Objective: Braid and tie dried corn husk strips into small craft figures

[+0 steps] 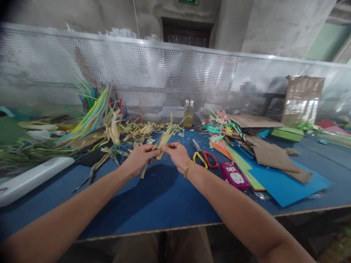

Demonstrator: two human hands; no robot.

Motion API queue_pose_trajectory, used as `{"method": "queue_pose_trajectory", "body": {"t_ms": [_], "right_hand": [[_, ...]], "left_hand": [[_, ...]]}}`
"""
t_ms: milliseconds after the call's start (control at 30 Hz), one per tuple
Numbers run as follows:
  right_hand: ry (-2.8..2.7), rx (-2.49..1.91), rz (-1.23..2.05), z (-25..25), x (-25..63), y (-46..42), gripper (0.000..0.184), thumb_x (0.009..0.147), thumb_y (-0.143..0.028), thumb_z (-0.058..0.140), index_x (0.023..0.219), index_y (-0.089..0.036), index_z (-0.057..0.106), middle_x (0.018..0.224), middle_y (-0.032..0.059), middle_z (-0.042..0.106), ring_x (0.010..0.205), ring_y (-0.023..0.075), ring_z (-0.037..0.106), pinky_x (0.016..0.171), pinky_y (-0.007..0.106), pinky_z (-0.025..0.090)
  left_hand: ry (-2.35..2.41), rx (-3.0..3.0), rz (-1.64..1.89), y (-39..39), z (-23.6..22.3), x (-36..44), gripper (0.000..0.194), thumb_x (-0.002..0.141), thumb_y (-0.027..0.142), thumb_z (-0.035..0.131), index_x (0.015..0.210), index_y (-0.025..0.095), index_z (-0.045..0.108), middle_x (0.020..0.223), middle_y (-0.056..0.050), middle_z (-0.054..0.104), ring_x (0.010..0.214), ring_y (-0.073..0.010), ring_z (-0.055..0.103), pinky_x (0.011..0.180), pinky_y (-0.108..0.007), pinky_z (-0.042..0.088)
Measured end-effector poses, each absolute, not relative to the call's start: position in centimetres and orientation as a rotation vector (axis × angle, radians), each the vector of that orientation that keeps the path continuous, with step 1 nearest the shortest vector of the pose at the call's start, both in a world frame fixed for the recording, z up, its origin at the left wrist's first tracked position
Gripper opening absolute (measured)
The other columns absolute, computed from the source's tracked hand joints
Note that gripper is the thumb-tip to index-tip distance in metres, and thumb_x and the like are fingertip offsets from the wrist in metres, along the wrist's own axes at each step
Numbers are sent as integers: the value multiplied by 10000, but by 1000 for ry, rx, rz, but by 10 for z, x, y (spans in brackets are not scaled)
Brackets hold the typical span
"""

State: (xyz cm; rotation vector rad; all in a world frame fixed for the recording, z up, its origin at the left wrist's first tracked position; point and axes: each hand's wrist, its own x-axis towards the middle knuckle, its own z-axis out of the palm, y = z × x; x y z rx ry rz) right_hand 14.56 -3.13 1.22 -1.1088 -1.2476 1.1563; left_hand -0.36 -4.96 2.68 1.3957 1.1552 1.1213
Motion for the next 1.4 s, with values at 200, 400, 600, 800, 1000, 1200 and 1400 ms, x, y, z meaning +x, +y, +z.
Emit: {"method": "queue_pose_trajectory", "body": {"t_ms": [200, 400, 600, 800, 1000, 1200, 1400], "right_hand": [[-1272, -1060, 1193, 16, 148, -34, 294, 627, -432, 694, 754, -167, 675, 702, 3, 623, 664, 116, 497, 636, 260, 361], [-1258, -1000, 1078, 19, 150, -32, 278, 599, -408, 720, 718, -160, 680, 615, -16, 576, 592, 99, 445, 604, 254, 352], [-1259, -958, 1033, 18, 150, -28, 259, 605, -407, 721, 601, -170, 618, 541, -37, 503, 540, 87, 397, 556, 252, 324], [-1144, -944, 1157, 22, 158, -23, 293, 572, -426, 745, 632, -175, 607, 563, -41, 521, 557, 83, 427, 562, 244, 325], [-1300, -931, 1196, 23, 154, -30, 248, 620, -421, 719, 713, -192, 702, 741, 7, 667, 716, 126, 541, 701, 281, 394], [-1372, -781, 1164, 21, 151, -27, 242, 632, -422, 725, 733, -202, 734, 735, 32, 696, 775, 175, 608, 817, 339, 426], [-1254, -913, 1060, 26, 154, -27, 277, 572, -427, 759, 689, -180, 713, 681, 11, 668, 697, 142, 554, 743, 304, 423]], "left_hand": [[1132, 1428, 1087, -51, 28, -2, 219, 660, 302, 679, 809, 140, 686, 627, 10, 590, 556, -88, 480, 460, -186, 302], [1192, 1413, 1057, -49, 26, -2, 254, 625, 321, 705, 799, 137, 681, 620, 0, 597, 508, -80, 446, 444, -199, 276], [1153, 1347, 1065, -53, 31, -1, 274, 617, 344, 723, 793, 140, 674, 617, -3, 584, 506, -76, 429, 429, -202, 242], [927, 978, 1115, -49, 37, -5, 288, 775, 376, 537, 819, 131, 682, 747, -45, 598, 623, -100, 496, 500, -210, 349], [889, 972, 1173, -47, 29, -2, 120, 742, 177, 607, 834, 139, 674, 708, -22, 602, 614, -95, 518, 555, -211, 406], [906, 1043, 1011, -55, 30, 1, 128, 660, 245, 735, 729, 165, 662, 653, 14, 569, 618, -101, 516, 676, -275, 497], [1107, 1196, 1030, -51, 32, -5, 235, 590, 308, 779, 743, 157, 683, 712, -20, 645, 643, -121, 567, 655, -272, 492]]}}
